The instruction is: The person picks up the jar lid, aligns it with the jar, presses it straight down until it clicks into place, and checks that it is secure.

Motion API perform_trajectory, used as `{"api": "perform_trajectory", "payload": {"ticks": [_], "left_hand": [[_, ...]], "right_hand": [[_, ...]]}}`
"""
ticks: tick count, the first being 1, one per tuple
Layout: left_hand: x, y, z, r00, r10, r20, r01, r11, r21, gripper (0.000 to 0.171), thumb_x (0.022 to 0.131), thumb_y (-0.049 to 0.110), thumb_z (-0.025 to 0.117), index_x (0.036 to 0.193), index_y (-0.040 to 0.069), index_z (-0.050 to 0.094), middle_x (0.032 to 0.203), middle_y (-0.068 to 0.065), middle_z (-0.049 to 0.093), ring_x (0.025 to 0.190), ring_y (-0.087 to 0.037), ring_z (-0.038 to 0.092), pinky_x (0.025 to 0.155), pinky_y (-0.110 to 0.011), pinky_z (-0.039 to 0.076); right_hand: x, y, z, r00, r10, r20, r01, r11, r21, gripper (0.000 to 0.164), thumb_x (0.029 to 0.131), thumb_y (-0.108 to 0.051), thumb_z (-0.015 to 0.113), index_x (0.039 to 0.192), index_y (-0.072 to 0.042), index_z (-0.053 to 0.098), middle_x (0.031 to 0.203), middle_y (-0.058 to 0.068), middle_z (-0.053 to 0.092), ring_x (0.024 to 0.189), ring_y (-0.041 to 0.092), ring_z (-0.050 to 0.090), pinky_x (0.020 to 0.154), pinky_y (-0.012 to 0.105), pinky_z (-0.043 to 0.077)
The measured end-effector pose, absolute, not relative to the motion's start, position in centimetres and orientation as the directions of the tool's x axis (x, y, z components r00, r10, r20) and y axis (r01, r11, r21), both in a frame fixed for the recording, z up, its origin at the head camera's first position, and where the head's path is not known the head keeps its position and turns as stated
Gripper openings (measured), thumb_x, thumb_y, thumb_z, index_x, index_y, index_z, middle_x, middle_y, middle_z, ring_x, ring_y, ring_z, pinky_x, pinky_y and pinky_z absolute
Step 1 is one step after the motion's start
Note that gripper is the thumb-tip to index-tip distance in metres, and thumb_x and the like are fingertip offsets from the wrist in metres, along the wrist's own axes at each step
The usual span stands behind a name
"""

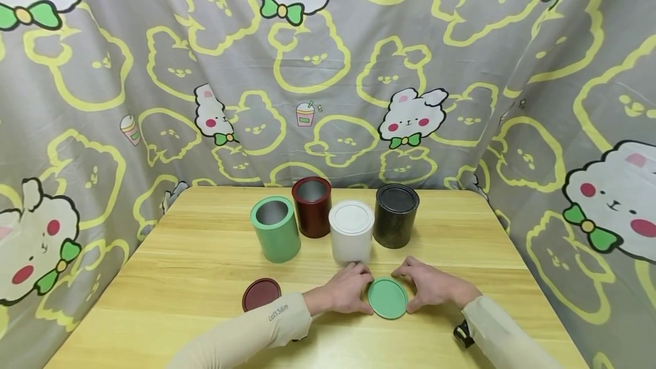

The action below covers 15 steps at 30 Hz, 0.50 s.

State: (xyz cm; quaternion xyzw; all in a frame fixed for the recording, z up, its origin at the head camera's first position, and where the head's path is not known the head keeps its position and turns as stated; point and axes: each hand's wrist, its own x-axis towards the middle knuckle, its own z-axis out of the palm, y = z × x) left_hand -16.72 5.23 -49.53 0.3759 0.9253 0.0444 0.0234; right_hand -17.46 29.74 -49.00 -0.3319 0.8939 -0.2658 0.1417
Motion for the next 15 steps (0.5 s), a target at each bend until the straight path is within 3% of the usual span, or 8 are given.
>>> {"api": "perform_trajectory", "payload": {"ticks": [15], "left_hand": [[-16.41,5.57,-49.49,-0.74,0.673,-0.018,0.668,0.737,0.101,0.055,0.068,0.058,0.077,0.106,0.021,0.066,0.109,0.006,0.051,0.098,-0.011,0.046,0.079,-0.025,0.043]], "right_hand": [[-17.33,29.85,-49.16,-0.735,-0.672,-0.087,-0.528,0.648,-0.549,0.065,0.062,-0.022,0.086,0.121,-0.009,0.061,0.1,0.002,0.041,0.08,0.011,0.043,0.066,0.023,0.04]]}}
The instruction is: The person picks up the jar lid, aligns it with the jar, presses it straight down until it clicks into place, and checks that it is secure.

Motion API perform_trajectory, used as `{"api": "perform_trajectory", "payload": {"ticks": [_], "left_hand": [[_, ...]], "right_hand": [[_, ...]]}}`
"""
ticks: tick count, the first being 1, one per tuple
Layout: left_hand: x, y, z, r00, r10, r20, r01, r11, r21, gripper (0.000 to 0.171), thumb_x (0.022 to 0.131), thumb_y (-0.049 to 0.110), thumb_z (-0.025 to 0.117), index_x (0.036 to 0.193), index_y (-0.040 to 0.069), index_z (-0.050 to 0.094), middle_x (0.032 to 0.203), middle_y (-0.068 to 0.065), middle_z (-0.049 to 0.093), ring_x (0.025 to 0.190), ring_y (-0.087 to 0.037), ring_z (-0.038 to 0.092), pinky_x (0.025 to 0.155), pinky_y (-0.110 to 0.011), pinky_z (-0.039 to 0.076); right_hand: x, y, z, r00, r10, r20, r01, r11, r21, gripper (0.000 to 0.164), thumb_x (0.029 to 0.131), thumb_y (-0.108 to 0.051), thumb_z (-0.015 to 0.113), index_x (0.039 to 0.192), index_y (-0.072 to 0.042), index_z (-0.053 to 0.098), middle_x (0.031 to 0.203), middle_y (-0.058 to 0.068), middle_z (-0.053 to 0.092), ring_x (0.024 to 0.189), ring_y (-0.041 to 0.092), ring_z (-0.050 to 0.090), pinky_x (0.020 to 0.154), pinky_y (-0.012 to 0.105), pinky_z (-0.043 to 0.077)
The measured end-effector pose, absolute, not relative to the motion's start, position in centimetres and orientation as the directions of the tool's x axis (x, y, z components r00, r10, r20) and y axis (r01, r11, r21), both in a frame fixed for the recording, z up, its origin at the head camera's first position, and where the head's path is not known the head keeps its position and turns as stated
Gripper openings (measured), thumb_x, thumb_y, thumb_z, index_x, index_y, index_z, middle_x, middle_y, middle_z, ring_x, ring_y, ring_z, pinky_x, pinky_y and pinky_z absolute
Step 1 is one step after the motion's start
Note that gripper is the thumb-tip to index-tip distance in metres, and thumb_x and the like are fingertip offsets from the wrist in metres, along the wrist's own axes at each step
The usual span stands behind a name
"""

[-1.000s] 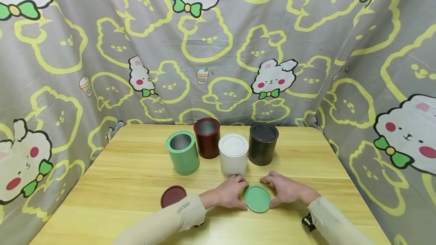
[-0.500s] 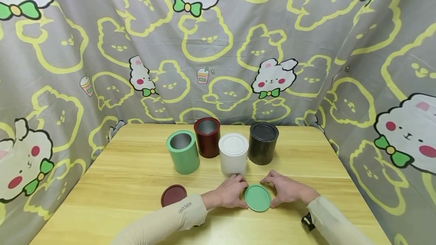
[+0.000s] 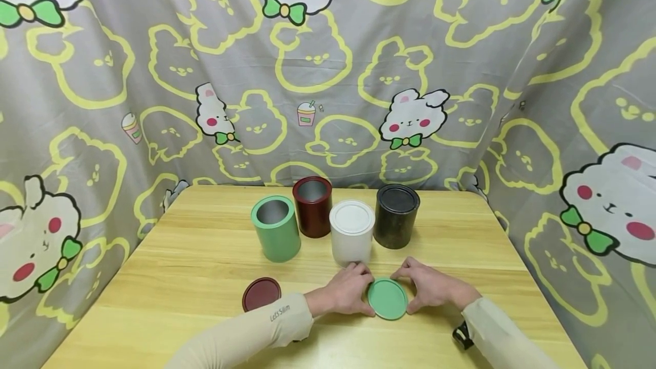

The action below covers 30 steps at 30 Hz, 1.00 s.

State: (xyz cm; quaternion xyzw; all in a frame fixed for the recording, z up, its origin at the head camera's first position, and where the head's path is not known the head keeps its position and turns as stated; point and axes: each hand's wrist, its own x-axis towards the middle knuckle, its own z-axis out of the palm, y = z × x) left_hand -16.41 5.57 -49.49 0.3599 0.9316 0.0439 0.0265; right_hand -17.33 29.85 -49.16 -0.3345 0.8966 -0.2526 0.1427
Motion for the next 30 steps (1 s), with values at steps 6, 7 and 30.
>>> {"api": "perform_trajectory", "payload": {"ticks": [6,7,30], "left_hand": [[-16.22,5.64,-49.71,-0.745,0.666,-0.023,0.663,0.744,0.085,0.057,0.066,0.061,0.077,0.106,0.021,0.066,0.109,0.007,0.051,0.097,-0.011,0.046,0.078,-0.026,0.042],[-16.2,5.65,-49.73,-0.746,0.666,-0.024,0.663,0.745,0.082,0.058,0.066,0.062,0.076,0.106,0.021,0.066,0.109,0.007,0.051,0.097,-0.011,0.046,0.078,-0.026,0.042],[-16.32,5.46,-49.67,-0.739,0.674,-0.012,0.669,0.736,0.103,0.059,0.066,0.063,0.075,0.109,0.024,0.066,0.11,0.006,0.051,0.095,-0.012,0.044,0.076,-0.025,0.042]], "right_hand": [[-17.09,29.94,-49.44,-0.738,-0.671,-0.074,-0.531,0.644,-0.551,0.062,0.064,-0.025,0.086,0.12,-0.011,0.062,0.099,0.001,0.041,0.08,0.011,0.042,0.066,0.022,0.039],[-17.07,29.97,-49.47,-0.738,-0.671,-0.072,-0.531,0.644,-0.551,0.062,0.064,-0.026,0.085,0.12,-0.011,0.062,0.099,0.001,0.041,0.08,0.011,0.042,0.066,0.022,0.039],[-17.28,30.0,-49.51,-0.716,-0.696,-0.041,-0.567,0.615,-0.548,0.063,0.061,-0.021,0.087,0.118,-0.01,0.062,0.101,0.002,0.042,0.079,0.011,0.043,0.065,0.022,0.04]]}}
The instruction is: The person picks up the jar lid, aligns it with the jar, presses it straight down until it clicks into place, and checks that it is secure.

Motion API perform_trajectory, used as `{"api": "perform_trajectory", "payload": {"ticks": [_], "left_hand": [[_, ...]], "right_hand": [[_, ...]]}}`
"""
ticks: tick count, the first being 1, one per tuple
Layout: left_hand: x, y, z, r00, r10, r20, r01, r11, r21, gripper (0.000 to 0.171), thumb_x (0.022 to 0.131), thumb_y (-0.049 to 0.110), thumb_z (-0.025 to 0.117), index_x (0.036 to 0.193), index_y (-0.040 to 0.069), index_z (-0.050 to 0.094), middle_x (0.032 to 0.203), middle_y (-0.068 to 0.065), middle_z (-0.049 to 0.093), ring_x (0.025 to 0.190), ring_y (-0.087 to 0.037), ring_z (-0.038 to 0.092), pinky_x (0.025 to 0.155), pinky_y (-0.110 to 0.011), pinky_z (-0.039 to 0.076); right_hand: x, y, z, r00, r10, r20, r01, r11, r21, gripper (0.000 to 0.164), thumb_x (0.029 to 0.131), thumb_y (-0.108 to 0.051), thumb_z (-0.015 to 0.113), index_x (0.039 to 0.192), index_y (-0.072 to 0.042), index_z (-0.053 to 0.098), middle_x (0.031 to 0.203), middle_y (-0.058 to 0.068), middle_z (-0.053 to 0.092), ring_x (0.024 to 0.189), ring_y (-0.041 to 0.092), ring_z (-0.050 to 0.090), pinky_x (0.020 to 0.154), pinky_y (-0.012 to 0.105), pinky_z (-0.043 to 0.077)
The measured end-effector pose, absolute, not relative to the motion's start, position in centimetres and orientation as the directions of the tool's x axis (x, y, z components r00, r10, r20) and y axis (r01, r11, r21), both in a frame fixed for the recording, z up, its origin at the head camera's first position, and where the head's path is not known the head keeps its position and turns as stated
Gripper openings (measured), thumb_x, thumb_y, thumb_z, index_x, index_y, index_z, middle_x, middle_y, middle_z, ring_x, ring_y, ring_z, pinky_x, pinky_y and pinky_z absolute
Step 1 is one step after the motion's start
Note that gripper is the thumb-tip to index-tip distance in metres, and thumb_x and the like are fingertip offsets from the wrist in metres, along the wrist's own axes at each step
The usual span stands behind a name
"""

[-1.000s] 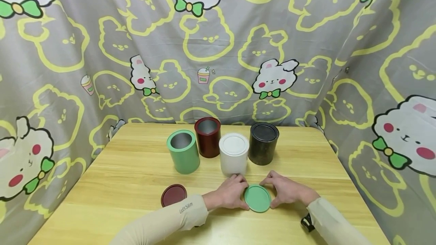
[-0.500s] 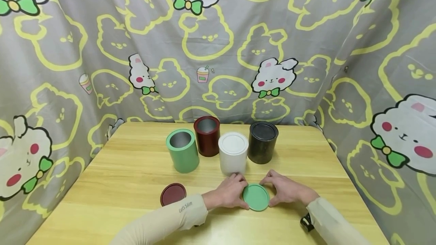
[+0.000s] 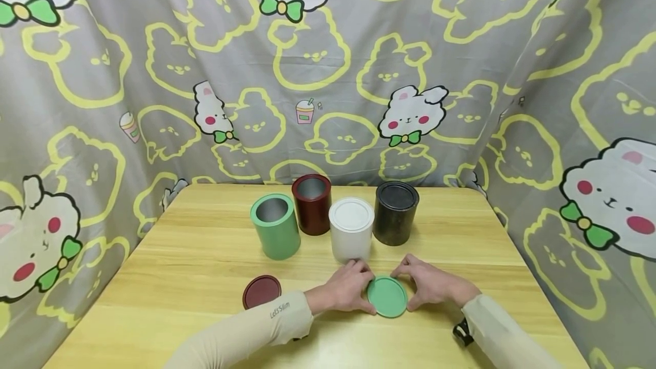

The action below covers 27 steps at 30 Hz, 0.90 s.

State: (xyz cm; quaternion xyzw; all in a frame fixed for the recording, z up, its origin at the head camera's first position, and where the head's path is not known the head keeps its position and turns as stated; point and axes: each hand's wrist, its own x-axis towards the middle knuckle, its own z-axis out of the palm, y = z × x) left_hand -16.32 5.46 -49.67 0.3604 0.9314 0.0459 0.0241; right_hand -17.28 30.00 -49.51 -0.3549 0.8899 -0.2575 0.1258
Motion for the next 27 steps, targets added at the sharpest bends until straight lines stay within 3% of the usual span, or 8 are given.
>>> {"api": "perform_trajectory", "payload": {"ticks": [17,27], "left_hand": [[-16.47,5.11,-49.8,-0.742,0.67,-0.019,0.663,0.738,0.127,0.063,0.067,0.058,0.077,0.122,0.03,0.064,0.116,0.004,0.051,0.1,-0.016,0.043,0.078,-0.026,0.04],[-16.84,4.93,-50.55,-0.749,0.663,0.003,0.646,0.728,0.23,0.066,0.067,0.054,0.08,0.124,0.025,0.064,0.098,0.009,0.057,0.084,-0.007,0.041,0.069,-0.019,0.033]], "right_hand": [[-17.3,30.21,-49.72,-0.72,-0.694,-0.032,-0.563,0.61,-0.557,0.061,0.062,-0.024,0.086,0.117,-0.012,0.062,0.101,0.001,0.042,0.079,0.011,0.043,0.066,0.022,0.041],[-17.36,30.32,-49.72,-0.709,-0.705,0.005,-0.589,0.588,-0.554,0.06,0.064,-0.024,0.086,0.117,-0.012,0.062,0.1,0.0,0.044,0.08,0.011,0.043,0.065,0.022,0.04]]}}
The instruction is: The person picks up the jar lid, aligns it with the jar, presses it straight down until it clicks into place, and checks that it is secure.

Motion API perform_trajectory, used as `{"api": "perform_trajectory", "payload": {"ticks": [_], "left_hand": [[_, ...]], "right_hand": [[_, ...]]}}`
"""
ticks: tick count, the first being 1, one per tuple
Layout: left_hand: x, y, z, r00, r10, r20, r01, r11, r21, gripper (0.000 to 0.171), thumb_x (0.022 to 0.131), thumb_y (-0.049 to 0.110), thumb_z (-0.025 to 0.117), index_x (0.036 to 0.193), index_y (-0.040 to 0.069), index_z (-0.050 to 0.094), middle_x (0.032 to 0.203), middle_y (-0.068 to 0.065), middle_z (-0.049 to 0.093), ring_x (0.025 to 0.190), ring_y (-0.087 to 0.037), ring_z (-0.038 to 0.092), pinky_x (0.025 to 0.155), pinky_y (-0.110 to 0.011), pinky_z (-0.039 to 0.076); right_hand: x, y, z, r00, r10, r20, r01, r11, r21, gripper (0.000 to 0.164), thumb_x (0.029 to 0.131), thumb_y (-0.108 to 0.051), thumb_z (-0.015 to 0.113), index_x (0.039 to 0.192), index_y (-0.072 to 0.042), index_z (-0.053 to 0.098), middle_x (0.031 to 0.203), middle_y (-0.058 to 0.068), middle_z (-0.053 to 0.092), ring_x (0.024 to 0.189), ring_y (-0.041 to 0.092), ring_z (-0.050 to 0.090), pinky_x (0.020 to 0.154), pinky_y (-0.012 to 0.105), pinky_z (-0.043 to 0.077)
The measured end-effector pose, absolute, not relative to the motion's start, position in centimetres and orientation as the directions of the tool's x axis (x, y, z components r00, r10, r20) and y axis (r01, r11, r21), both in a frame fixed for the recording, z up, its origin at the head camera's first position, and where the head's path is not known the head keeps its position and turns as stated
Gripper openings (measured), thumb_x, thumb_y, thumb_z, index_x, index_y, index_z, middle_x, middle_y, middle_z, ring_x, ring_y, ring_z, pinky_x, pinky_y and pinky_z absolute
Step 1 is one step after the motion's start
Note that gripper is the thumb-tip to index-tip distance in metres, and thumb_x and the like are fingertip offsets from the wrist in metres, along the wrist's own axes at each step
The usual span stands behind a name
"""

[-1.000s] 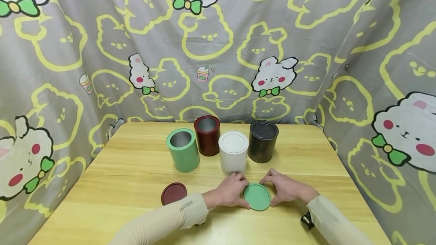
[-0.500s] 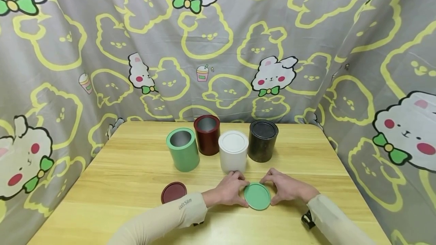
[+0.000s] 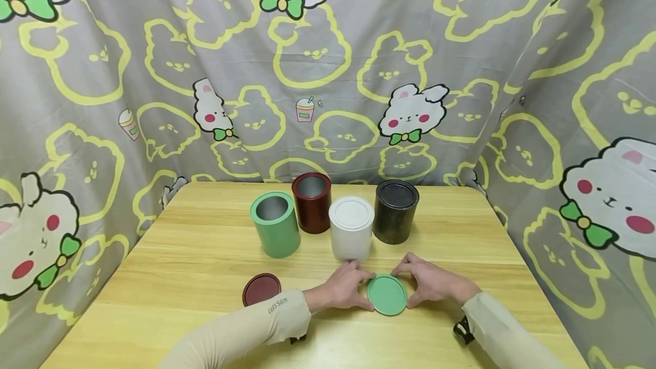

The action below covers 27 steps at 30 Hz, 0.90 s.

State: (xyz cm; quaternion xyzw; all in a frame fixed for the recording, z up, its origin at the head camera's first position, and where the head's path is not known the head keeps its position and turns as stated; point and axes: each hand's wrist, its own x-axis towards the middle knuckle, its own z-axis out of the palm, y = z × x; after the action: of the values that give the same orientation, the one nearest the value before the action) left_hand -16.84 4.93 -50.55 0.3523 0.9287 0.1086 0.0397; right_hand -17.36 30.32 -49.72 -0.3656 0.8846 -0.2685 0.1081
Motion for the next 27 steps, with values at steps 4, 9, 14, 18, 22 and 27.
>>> {"api": "perform_trajectory", "payload": {"ticks": [4,9,14,18,22,27], "left_hand": [[-17.14,4.84,-50.61,-0.753,0.658,-0.016,0.627,0.724,0.287,0.068,0.067,0.052,0.081,0.126,0.023,0.063,0.096,0.01,0.056,0.083,-0.006,0.042,0.069,-0.018,0.033],[-17.41,4.75,-50.34,-0.755,0.655,-0.03,0.619,0.728,0.296,0.068,0.067,0.051,0.081,0.126,0.021,0.062,0.095,0.008,0.055,0.085,-0.008,0.043,0.07,-0.019,0.034],[-17.32,4.66,-50.22,-0.755,0.655,-0.036,0.613,0.723,0.319,0.067,0.067,0.05,0.082,0.124,0.02,0.063,0.091,0.009,0.053,0.084,-0.008,0.043,0.07,-0.019,0.034],[-17.16,4.7,-50.43,-0.753,0.658,-0.018,0.619,0.716,0.323,0.066,0.067,0.05,0.082,0.122,0.02,0.064,0.088,0.01,0.051,0.082,-0.006,0.043,0.068,-0.018,0.034],[-17.02,4.75,-50.55,-0.751,0.661,0.0,0.623,0.708,0.332,0.064,0.067,0.05,0.082,0.121,0.02,0.064,0.084,0.012,0.05,0.079,-0.004,0.042,0.067,-0.016,0.033],[-16.85,4.6,-50.32,-0.753,0.658,0.005,0.609,0.693,0.386,0.066,0.067,0.047,0.083,0.123,0.018,0.063,0.086,0.011,0.054,0.08,-0.002,0.044,0.068,-0.015,0.034]], "right_hand": [[-17.56,30.27,-49.43,-0.721,-0.692,-0.026,-0.565,0.61,-0.555,0.061,0.064,-0.024,0.086,0.118,-0.013,0.062,0.101,0.001,0.043,0.081,0.012,0.043,0.067,0.023,0.04],[-17.86,30.15,-49.31,-0.721,-0.693,-0.025,-0.569,0.612,-0.549,0.06,0.064,-0.024,0.086,0.118,-0.013,0.062,0.101,0.002,0.043,0.082,0.014,0.043,0.068,0.023,0.04],[-17.89,30.17,-49.61,-0.718,-0.696,-0.019,-0.575,0.609,-0.546,0.061,0.063,-0.025,0.086,0.118,-0.013,0.063,0.1,0.001,0.043,0.082,0.013,0.043,0.068,0.023,0.04],[-17.7,30.34,-49.84,-0.721,-0.692,-0.034,-0.56,0.611,-0.56,0.062,0.064,-0.027,0.085,0.119,-0.013,0.062,0.101,0.001,0.043,0.083,0.012,0.043,0.068,0.023,0.04],[-17.59,30.58,-49.9,-0.72,-0.692,-0.044,-0.539,0.599,-0.592,0.062,0.066,-0.031,0.084,0.121,-0.014,0.061,0.101,0.002,0.043,0.083,0.013,0.042,0.068,0.024,0.04],[-17.51,30.99,-49.91,-0.715,-0.698,-0.031,-0.527,0.568,-0.632,0.061,0.069,-0.035,0.082,0.123,-0.016,0.06,0.101,0.002,0.046,0.086,0.014,0.044,0.07,0.026,0.042]]}}
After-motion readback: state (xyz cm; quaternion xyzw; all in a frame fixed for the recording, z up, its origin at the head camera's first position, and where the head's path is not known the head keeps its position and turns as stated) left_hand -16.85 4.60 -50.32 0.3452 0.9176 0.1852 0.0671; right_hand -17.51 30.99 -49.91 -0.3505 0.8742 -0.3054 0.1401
